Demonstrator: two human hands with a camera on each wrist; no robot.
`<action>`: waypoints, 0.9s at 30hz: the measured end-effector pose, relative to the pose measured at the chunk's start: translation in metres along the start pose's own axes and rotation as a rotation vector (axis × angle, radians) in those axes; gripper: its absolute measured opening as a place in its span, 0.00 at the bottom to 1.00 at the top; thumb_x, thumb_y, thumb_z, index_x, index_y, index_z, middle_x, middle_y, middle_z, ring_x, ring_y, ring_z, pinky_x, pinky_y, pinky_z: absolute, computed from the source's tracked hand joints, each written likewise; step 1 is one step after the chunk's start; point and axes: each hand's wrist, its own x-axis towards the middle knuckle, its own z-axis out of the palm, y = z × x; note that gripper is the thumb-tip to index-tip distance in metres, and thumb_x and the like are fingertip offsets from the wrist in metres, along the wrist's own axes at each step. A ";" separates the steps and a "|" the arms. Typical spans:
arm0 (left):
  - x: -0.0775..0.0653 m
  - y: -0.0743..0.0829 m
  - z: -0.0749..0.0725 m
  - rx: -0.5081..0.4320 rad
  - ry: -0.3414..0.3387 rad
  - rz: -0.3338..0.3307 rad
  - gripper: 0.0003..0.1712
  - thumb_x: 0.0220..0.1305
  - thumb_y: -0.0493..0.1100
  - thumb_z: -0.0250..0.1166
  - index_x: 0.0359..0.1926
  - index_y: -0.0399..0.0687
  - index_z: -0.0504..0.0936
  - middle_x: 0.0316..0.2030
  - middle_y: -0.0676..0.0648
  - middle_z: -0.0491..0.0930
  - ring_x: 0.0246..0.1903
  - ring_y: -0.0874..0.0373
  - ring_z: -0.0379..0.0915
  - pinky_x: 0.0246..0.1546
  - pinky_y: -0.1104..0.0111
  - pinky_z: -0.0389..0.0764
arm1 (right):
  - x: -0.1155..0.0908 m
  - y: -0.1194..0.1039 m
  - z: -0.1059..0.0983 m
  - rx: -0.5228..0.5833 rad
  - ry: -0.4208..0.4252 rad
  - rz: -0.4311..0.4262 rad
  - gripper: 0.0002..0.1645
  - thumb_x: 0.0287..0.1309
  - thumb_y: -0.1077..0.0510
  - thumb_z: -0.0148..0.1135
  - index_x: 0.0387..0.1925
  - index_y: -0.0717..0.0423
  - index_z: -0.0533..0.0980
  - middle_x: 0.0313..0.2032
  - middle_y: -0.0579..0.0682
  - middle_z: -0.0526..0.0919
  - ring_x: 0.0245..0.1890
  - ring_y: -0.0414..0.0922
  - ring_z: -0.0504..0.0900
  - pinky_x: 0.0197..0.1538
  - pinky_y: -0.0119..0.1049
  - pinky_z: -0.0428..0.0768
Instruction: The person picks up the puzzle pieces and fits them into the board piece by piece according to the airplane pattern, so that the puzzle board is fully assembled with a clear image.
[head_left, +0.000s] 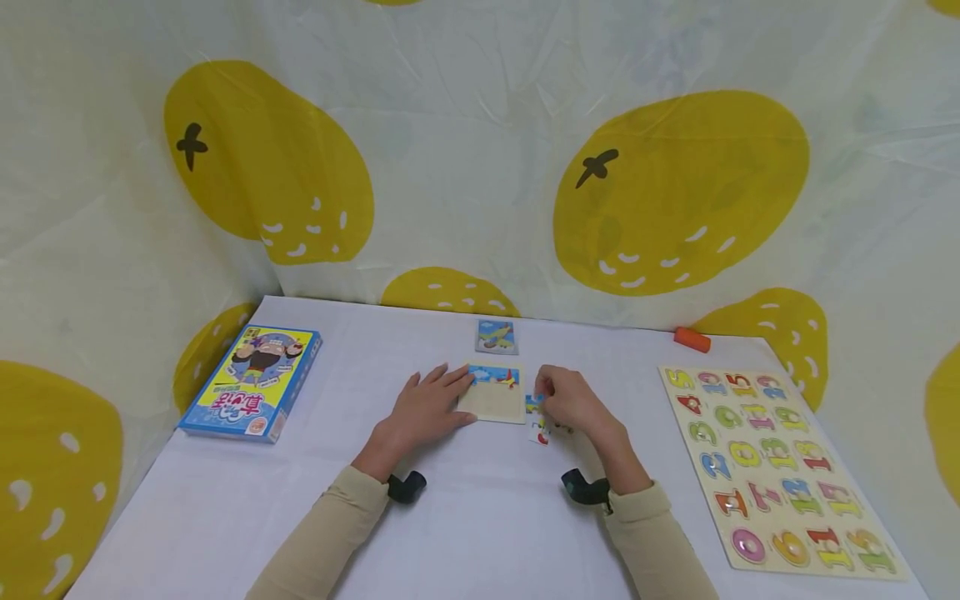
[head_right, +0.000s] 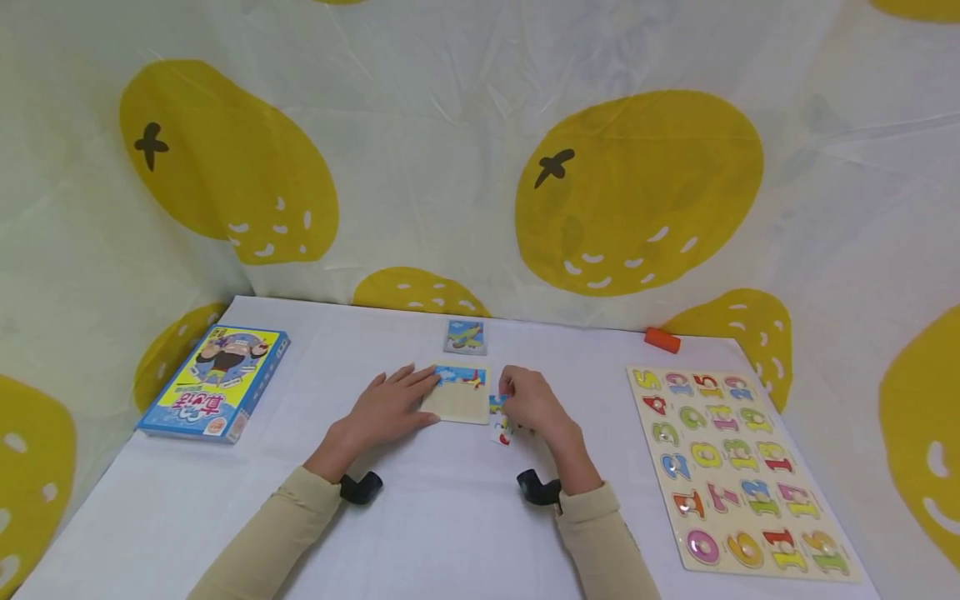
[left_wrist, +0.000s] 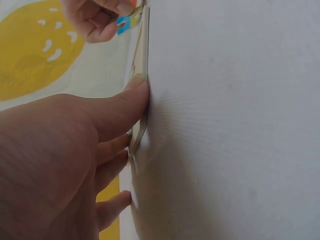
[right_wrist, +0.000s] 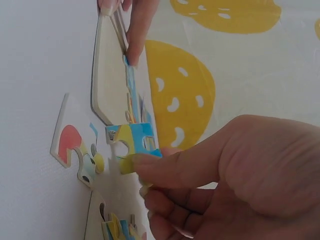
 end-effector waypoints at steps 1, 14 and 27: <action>0.000 0.000 0.000 0.000 0.001 0.002 0.43 0.66 0.68 0.58 0.76 0.61 0.60 0.77 0.58 0.56 0.77 0.48 0.49 0.72 0.38 0.53 | 0.000 0.000 0.000 0.010 0.006 -0.011 0.08 0.53 0.72 0.56 0.33 0.59 0.76 0.28 0.52 0.73 0.34 0.47 0.72 0.32 0.35 0.68; -0.001 -0.001 -0.001 -0.018 0.015 0.015 0.43 0.65 0.68 0.59 0.76 0.60 0.61 0.76 0.57 0.58 0.77 0.47 0.51 0.72 0.39 0.53 | 0.002 -0.008 0.005 0.145 0.086 -0.078 0.05 0.59 0.67 0.62 0.35 0.56 0.79 0.30 0.51 0.77 0.35 0.47 0.73 0.38 0.35 0.73; 0.000 -0.001 -0.004 -0.045 0.016 0.015 0.43 0.65 0.68 0.60 0.75 0.59 0.63 0.76 0.56 0.60 0.77 0.47 0.51 0.72 0.38 0.53 | 0.009 -0.015 0.027 0.252 0.116 -0.098 0.05 0.55 0.67 0.65 0.33 0.57 0.81 0.30 0.50 0.82 0.31 0.44 0.76 0.36 0.33 0.76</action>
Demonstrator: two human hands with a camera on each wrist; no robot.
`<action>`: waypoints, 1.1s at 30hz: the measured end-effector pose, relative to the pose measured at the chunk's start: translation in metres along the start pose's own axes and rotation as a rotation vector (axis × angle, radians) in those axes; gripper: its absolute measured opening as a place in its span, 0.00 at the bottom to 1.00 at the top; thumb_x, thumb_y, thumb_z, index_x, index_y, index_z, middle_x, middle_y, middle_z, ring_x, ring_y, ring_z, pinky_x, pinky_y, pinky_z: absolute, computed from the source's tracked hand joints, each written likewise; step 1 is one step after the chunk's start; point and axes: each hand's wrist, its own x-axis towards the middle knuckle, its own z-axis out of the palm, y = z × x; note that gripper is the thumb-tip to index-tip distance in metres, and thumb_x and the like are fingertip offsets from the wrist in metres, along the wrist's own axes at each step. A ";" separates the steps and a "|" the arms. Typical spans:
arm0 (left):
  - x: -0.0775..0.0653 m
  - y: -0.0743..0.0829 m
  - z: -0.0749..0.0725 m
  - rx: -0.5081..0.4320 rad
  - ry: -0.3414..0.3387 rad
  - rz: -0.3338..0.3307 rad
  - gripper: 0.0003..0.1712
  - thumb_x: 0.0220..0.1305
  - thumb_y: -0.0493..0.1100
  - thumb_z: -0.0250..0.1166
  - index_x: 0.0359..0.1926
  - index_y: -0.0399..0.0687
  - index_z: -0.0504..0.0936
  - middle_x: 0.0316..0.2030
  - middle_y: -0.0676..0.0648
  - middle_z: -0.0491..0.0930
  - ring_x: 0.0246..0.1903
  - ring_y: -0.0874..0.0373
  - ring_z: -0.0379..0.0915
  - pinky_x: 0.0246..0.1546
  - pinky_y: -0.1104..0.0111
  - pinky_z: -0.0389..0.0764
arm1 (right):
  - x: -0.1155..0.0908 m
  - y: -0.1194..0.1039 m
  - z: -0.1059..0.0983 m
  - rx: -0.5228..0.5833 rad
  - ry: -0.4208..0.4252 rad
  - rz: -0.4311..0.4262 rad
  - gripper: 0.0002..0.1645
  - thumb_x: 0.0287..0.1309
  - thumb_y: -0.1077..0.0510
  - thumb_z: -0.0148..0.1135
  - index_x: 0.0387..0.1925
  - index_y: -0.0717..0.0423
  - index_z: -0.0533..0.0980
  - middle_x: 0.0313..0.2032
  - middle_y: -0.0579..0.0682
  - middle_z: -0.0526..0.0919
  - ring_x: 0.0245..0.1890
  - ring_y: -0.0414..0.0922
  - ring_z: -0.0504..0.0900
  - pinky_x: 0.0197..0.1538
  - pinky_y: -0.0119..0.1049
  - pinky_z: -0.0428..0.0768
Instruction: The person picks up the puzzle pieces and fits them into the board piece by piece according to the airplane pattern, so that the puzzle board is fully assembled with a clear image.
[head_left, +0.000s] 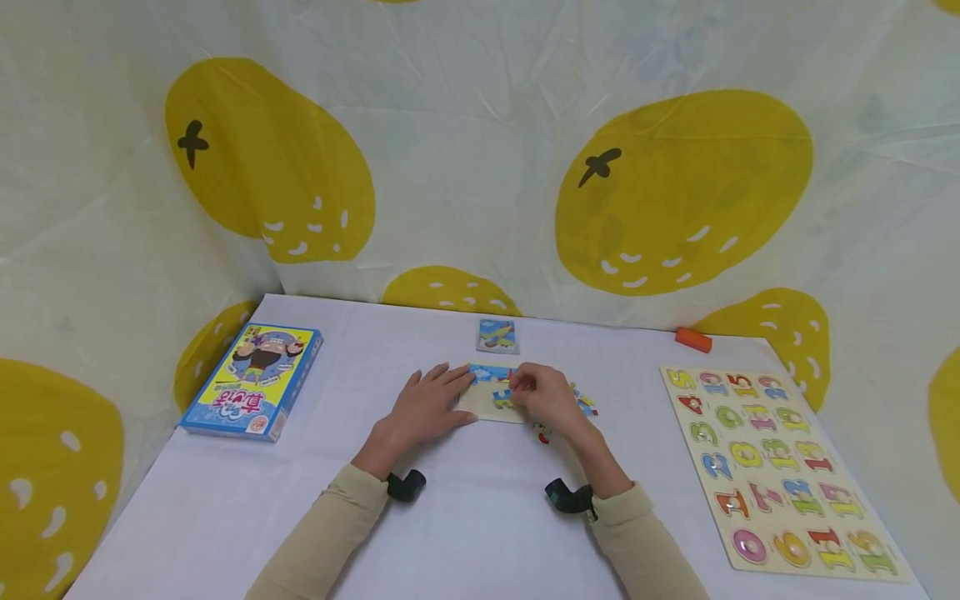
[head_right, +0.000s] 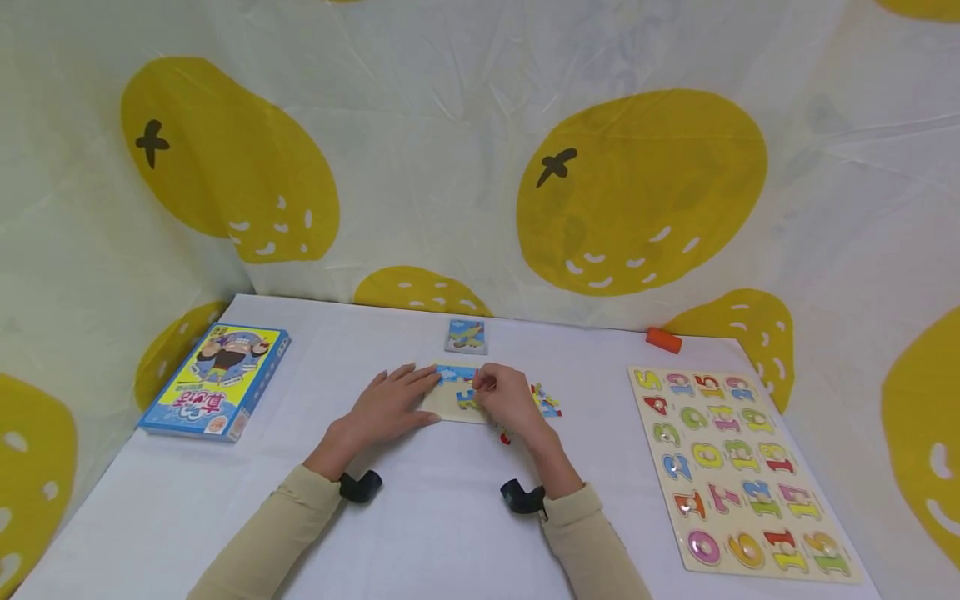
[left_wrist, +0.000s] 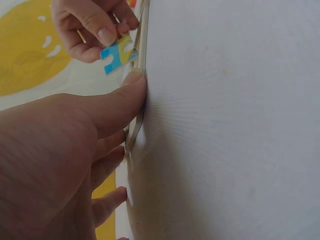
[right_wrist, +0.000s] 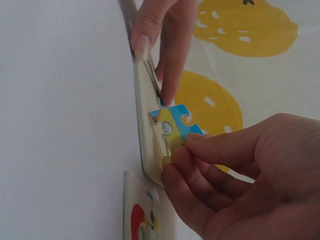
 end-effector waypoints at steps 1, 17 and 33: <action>0.000 0.000 0.000 -0.002 -0.001 0.001 0.43 0.65 0.68 0.60 0.75 0.59 0.62 0.76 0.56 0.60 0.77 0.47 0.51 0.72 0.38 0.53 | 0.000 0.000 0.001 -0.004 0.008 0.007 0.04 0.55 0.67 0.65 0.33 0.57 0.81 0.29 0.49 0.82 0.31 0.44 0.76 0.35 0.33 0.75; -0.002 -0.001 0.002 0.000 0.006 -0.001 0.43 0.64 0.67 0.61 0.75 0.59 0.62 0.76 0.56 0.59 0.77 0.47 0.51 0.73 0.38 0.52 | 0.003 0.013 -0.018 0.063 0.039 0.054 0.04 0.62 0.63 0.63 0.37 0.58 0.82 0.33 0.53 0.84 0.29 0.44 0.76 0.33 0.33 0.76; -0.002 0.000 0.002 0.012 0.009 -0.008 0.42 0.65 0.67 0.60 0.76 0.60 0.61 0.76 0.56 0.58 0.77 0.47 0.50 0.73 0.39 0.52 | 0.005 0.035 -0.036 -0.075 0.038 0.109 0.06 0.64 0.63 0.59 0.38 0.57 0.82 0.38 0.54 0.83 0.37 0.48 0.76 0.39 0.36 0.76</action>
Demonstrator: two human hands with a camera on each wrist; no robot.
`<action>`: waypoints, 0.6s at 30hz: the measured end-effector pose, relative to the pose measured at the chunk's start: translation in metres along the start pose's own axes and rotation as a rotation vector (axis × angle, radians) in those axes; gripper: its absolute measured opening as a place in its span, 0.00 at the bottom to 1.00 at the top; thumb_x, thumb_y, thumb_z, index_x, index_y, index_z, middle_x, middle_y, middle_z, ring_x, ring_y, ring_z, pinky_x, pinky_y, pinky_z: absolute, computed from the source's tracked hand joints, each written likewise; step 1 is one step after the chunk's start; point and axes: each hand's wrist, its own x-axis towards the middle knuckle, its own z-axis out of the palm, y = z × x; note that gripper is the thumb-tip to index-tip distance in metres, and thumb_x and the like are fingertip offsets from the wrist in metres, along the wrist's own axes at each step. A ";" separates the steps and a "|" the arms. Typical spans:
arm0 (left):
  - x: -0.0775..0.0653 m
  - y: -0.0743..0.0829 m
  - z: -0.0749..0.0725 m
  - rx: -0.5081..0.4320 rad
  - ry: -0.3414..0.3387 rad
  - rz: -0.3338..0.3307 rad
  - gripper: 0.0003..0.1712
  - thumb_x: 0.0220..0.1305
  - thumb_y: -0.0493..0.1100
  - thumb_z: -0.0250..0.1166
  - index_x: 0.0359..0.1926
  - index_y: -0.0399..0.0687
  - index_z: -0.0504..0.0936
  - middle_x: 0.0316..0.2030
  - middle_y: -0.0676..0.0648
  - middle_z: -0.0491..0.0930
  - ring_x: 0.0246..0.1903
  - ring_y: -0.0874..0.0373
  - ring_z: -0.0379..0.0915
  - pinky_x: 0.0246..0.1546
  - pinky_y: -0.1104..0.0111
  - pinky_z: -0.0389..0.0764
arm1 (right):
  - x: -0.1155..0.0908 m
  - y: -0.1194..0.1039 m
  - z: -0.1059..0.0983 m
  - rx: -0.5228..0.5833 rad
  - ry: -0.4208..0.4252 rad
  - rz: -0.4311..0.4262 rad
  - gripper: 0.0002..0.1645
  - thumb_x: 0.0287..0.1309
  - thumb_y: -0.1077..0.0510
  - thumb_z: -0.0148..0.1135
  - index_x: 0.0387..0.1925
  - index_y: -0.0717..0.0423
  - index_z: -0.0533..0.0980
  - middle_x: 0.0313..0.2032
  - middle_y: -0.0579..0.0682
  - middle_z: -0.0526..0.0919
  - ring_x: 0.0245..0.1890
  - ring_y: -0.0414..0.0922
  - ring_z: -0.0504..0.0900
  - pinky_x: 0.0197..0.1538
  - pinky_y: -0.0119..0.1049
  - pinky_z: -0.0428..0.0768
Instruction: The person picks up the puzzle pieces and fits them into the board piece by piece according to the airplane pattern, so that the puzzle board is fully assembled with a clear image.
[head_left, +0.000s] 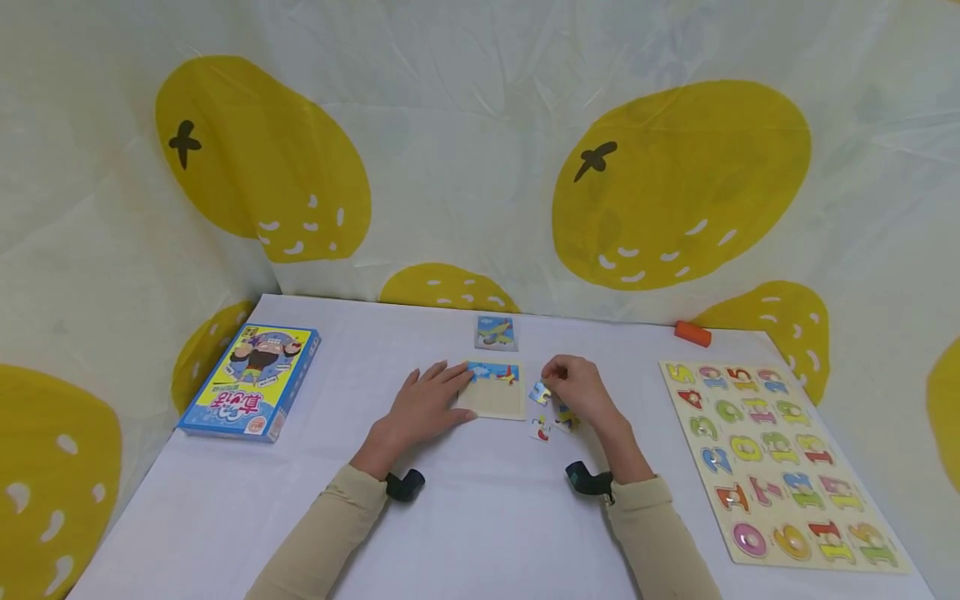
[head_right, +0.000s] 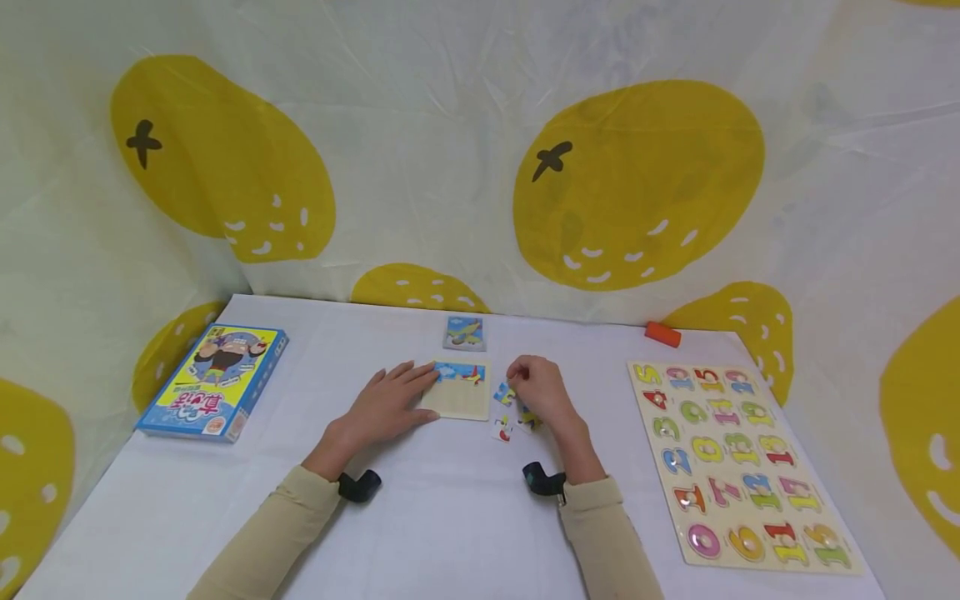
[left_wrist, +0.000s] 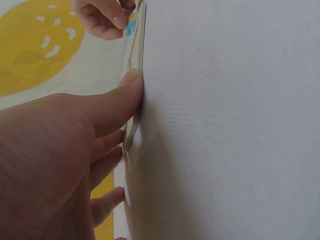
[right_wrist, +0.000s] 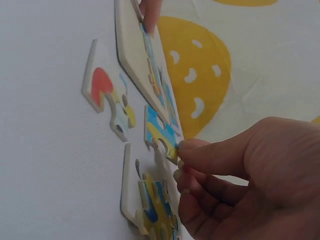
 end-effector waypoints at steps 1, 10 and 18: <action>0.000 0.000 0.000 0.000 -0.002 0.000 0.43 0.65 0.67 0.60 0.76 0.60 0.61 0.76 0.56 0.58 0.77 0.47 0.50 0.73 0.39 0.51 | 0.000 0.001 0.000 -0.003 0.011 0.003 0.06 0.63 0.63 0.59 0.38 0.57 0.82 0.37 0.53 0.83 0.37 0.48 0.76 0.38 0.36 0.75; 0.000 0.000 -0.001 -0.007 -0.016 -0.004 0.43 0.65 0.67 0.60 0.76 0.60 0.60 0.77 0.56 0.57 0.77 0.47 0.50 0.73 0.39 0.51 | 0.003 0.010 -0.010 -0.035 0.097 -0.012 0.05 0.62 0.63 0.62 0.38 0.57 0.82 0.37 0.54 0.83 0.38 0.48 0.76 0.41 0.36 0.74; 0.000 0.000 -0.001 -0.025 -0.014 -0.005 0.43 0.65 0.67 0.59 0.76 0.61 0.60 0.77 0.57 0.57 0.77 0.48 0.49 0.74 0.39 0.50 | -0.002 0.018 -0.029 -0.043 0.054 0.015 0.08 0.65 0.60 0.60 0.43 0.57 0.81 0.40 0.56 0.83 0.40 0.50 0.76 0.42 0.36 0.75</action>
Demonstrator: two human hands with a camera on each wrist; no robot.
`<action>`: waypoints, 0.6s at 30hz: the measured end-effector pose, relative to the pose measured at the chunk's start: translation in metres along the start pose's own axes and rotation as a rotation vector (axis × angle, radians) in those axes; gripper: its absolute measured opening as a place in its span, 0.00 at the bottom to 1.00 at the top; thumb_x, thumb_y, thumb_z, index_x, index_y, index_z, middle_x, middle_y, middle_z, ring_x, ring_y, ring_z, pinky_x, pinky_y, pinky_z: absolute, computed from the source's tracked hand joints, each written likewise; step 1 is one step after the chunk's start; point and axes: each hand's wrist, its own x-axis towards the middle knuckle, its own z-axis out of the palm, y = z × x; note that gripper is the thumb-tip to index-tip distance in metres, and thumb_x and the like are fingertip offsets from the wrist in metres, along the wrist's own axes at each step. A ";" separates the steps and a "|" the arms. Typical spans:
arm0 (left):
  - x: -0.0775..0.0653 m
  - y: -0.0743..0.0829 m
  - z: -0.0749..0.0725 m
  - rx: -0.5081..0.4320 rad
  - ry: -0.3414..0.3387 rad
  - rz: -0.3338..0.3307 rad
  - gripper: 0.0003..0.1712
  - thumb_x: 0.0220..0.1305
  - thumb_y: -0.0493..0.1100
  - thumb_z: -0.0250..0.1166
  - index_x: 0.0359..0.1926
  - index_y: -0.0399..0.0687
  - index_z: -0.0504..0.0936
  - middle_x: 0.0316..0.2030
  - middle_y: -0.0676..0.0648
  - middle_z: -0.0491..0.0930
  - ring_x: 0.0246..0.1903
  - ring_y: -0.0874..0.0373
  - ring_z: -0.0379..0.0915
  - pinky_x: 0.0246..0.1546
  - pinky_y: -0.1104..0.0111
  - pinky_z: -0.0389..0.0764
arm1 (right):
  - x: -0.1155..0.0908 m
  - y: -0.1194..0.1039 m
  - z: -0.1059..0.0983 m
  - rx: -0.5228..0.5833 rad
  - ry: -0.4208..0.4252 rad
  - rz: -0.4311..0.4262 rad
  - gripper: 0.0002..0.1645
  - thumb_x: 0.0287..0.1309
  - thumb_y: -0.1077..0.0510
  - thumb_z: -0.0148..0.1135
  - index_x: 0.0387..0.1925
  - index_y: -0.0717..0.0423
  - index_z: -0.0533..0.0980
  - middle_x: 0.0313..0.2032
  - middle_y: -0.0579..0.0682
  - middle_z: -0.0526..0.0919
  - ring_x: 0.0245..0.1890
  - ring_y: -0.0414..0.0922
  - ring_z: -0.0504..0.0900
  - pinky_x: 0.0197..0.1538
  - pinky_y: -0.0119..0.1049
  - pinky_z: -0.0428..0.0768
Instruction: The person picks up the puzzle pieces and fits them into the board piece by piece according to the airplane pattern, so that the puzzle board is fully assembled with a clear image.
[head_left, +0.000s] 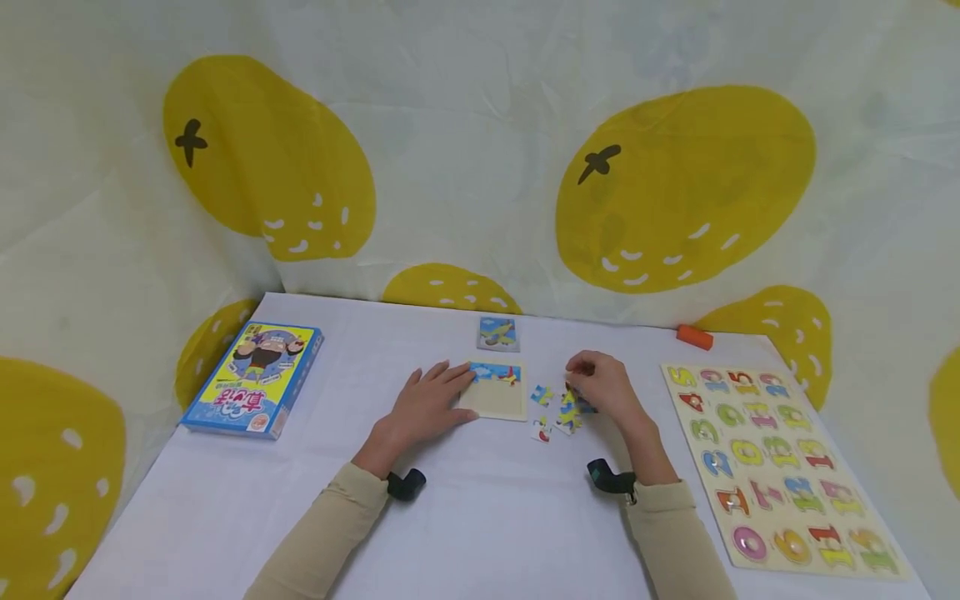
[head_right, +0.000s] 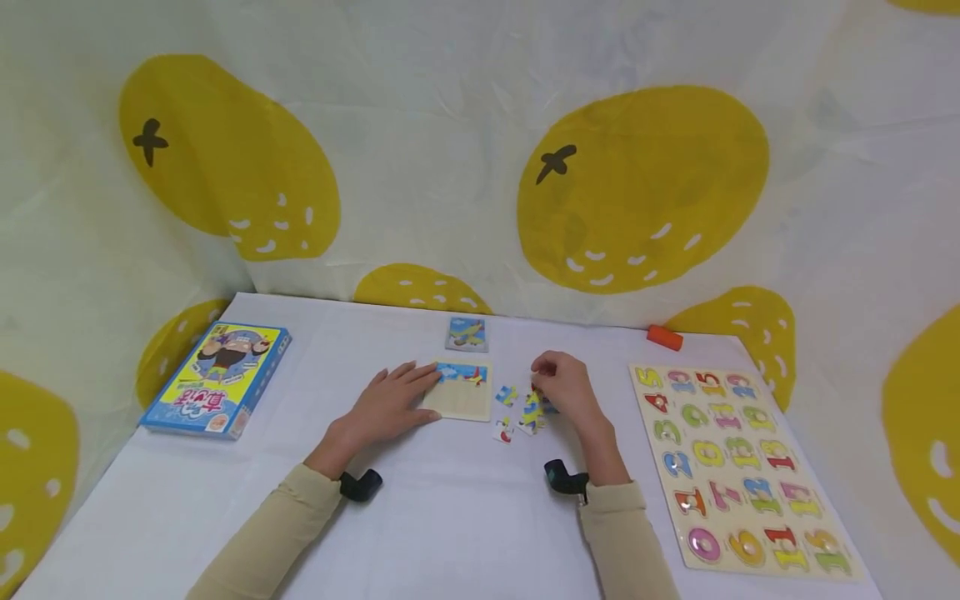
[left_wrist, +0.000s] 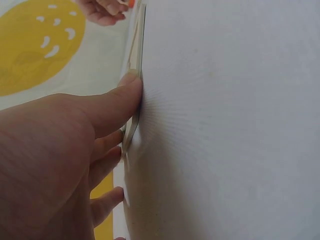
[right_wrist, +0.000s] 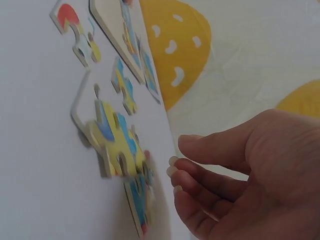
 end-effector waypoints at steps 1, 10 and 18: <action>0.000 0.000 -0.001 -0.003 0.000 0.002 0.42 0.65 0.67 0.59 0.76 0.61 0.61 0.77 0.57 0.57 0.77 0.48 0.49 0.74 0.39 0.50 | -0.001 0.001 -0.002 -0.001 -0.006 0.012 0.08 0.65 0.59 0.60 0.43 0.57 0.81 0.41 0.56 0.83 0.41 0.50 0.76 0.41 0.36 0.76; 0.000 0.001 0.000 0.007 -0.001 0.001 0.42 0.66 0.67 0.59 0.76 0.60 0.60 0.77 0.57 0.57 0.77 0.48 0.49 0.74 0.39 0.50 | -0.009 0.017 -0.012 -0.043 -0.061 0.042 0.13 0.62 0.61 0.60 0.47 0.58 0.80 0.43 0.56 0.82 0.42 0.50 0.75 0.44 0.39 0.77; 0.000 0.000 0.001 0.005 0.000 0.002 0.43 0.65 0.67 0.60 0.76 0.60 0.60 0.77 0.57 0.57 0.77 0.48 0.49 0.74 0.39 0.50 | -0.013 0.015 -0.011 -0.036 -0.058 0.024 0.15 0.62 0.61 0.61 0.50 0.57 0.79 0.47 0.57 0.81 0.45 0.51 0.75 0.50 0.43 0.78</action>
